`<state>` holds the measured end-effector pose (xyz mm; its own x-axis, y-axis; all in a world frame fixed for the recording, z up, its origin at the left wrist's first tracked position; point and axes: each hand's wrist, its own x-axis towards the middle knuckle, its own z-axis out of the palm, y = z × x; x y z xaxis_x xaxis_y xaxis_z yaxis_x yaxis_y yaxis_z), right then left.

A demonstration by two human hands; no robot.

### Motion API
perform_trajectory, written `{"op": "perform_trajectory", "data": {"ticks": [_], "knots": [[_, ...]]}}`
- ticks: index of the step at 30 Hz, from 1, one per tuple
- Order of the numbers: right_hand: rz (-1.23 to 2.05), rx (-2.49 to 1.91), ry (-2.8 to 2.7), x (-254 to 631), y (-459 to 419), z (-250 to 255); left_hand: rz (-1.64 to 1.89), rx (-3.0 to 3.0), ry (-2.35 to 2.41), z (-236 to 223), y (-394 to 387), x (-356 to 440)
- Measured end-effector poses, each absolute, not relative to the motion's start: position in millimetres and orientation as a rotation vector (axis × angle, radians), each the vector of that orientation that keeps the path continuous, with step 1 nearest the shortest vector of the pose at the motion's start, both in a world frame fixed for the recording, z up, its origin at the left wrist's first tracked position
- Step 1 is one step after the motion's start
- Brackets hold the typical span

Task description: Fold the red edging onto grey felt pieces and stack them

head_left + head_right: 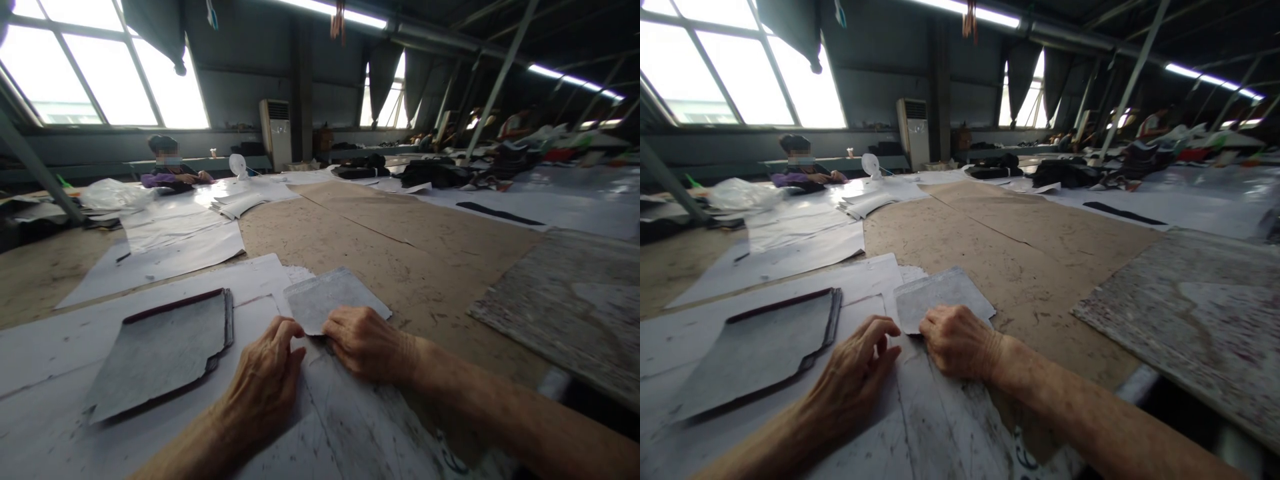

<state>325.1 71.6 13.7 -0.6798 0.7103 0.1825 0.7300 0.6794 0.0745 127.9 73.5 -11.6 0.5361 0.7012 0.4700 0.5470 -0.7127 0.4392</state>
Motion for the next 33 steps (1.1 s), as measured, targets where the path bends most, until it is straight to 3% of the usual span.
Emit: {"op": "perform_trajectory", "data": {"ticks": [9,18,28,33], "knots": [[-0.255,-1.597,-2.378,306,84,1,0.772,2.731,0.638,-4,69,127],[-0.148,-1.659,-2.352,306,84,6,0.610,2.780,0.824,-4,67,133],[0.159,-1.656,-2.320,311,90,19,0.605,2.900,0.692,-4,67,133],[0.401,-1.563,-2.307,317,92,28,0.583,2.934,0.888,-6,64,136]]}}
